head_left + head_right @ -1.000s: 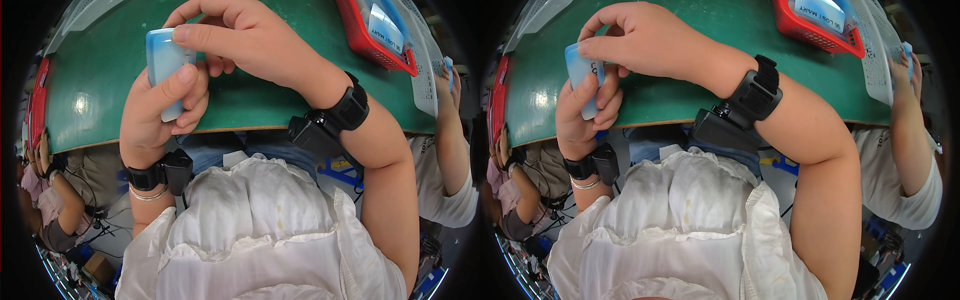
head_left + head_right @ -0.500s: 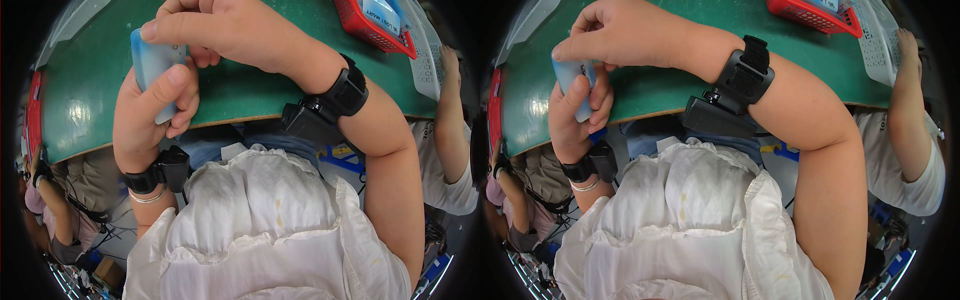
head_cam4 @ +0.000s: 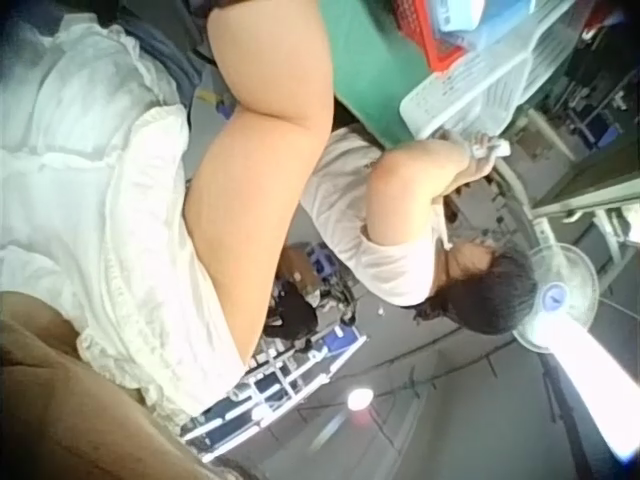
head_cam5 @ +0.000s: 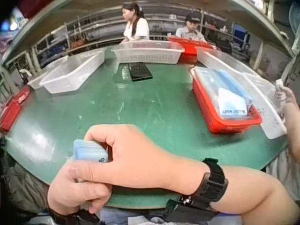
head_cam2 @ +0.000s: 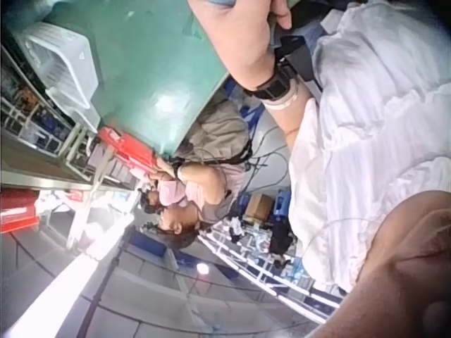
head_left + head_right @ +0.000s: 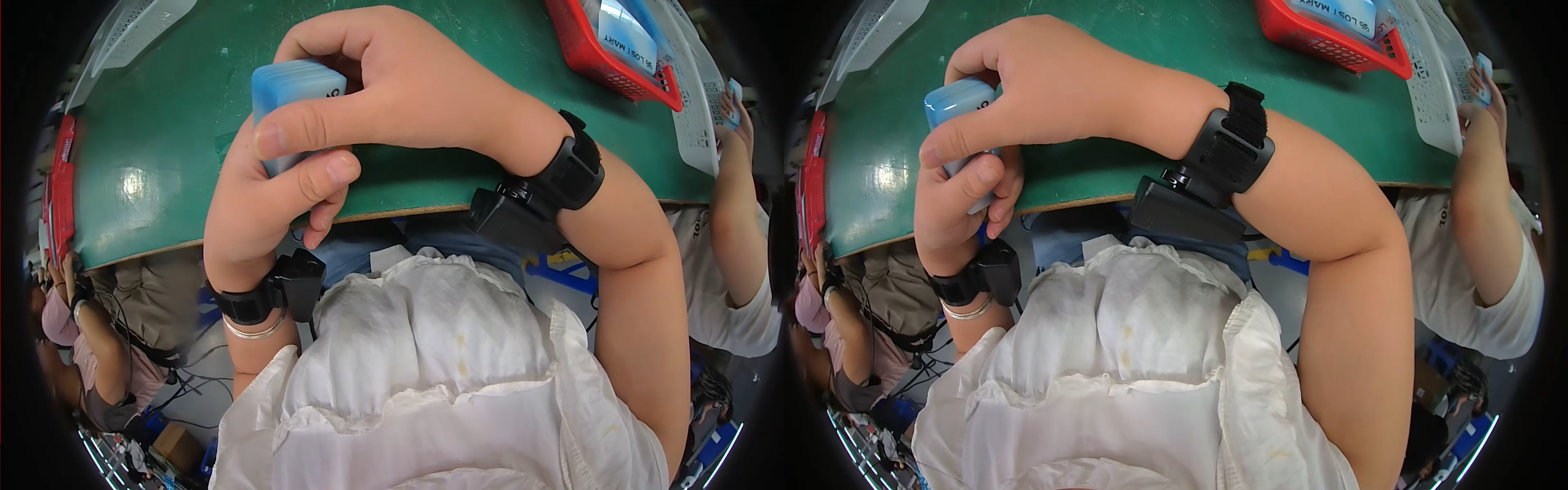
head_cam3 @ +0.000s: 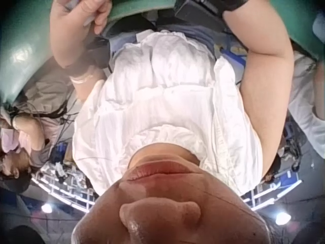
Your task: The person is assembling or inspecting small electronic components, specifically labeling or casing blue electronic devices.
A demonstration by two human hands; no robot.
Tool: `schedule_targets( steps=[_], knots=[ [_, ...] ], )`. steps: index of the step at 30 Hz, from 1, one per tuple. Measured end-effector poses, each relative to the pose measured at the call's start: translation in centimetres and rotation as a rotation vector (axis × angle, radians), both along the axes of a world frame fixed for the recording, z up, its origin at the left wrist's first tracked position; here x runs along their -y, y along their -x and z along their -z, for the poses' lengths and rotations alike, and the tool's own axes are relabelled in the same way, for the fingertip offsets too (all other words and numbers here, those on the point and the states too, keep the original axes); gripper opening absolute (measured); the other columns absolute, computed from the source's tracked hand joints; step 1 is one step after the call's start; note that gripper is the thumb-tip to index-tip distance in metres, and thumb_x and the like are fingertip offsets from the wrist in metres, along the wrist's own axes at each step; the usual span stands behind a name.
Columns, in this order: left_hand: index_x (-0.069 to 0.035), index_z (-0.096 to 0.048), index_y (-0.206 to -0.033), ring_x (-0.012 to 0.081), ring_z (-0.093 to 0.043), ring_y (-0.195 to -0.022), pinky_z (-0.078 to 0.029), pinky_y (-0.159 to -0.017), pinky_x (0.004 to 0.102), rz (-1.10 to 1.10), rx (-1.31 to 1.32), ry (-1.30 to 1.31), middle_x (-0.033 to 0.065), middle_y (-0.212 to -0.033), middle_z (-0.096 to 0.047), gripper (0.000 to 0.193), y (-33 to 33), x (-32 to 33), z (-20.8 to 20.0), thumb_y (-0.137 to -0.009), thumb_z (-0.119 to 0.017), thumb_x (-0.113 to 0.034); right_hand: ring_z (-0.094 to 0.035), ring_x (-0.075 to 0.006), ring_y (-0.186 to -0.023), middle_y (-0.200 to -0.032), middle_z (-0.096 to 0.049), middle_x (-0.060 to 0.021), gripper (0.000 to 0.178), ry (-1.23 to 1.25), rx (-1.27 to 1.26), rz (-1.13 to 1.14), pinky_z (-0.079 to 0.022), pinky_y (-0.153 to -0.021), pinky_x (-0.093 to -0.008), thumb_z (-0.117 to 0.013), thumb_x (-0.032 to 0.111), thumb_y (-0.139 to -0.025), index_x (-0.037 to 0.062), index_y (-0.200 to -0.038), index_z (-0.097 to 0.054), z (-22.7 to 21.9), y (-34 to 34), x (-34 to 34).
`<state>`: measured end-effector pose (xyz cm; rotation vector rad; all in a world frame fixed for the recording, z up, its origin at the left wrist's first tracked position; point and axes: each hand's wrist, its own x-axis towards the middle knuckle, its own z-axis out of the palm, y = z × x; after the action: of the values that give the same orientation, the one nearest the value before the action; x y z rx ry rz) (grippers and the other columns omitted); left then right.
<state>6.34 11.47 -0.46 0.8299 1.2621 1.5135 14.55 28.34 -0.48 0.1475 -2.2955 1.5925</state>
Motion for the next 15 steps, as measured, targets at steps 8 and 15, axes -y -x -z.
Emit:
schedule_targets(
  steps=[8, 15],
  knots=[
    [0.000, -0.050, -0.079, 0.0100, -0.042, -0.040, -0.030, -0.035, 0.0237, -0.061, 0.019, 0.106, 0.0044, -0.060, -0.049, 0.025, -0.9, -0.3, -0.9, -0.088, -0.063, -0.019, -0.066, -0.0247, -0.073, -0.078, -0.068, -0.0130, 0.048, -0.079, -0.088, 0.032, -0.050, -0.065, -0.0325, -0.071, 0.047, -0.084, -0.0002, -0.086, -0.070, -0.5, -0.3, -0.3],
    [0.001, -0.047, -0.107, 0.0087, -0.040, -0.045, -0.030, -0.035, 0.0203, -0.058, -0.044, 0.036, 0.0060, -0.072, -0.046, 0.038, -0.9, 0.9, 0.7, -0.097, -0.063, -0.032, -0.069, -0.0321, -0.080, -0.084, -0.071, -0.0165, 0.062, -0.090, -0.004, -0.001, -0.054, -0.069, -0.0376, -0.067, 0.060, -0.081, -0.0013, -0.092, -0.073, -1.0, -0.9, -0.1]
  ],
)
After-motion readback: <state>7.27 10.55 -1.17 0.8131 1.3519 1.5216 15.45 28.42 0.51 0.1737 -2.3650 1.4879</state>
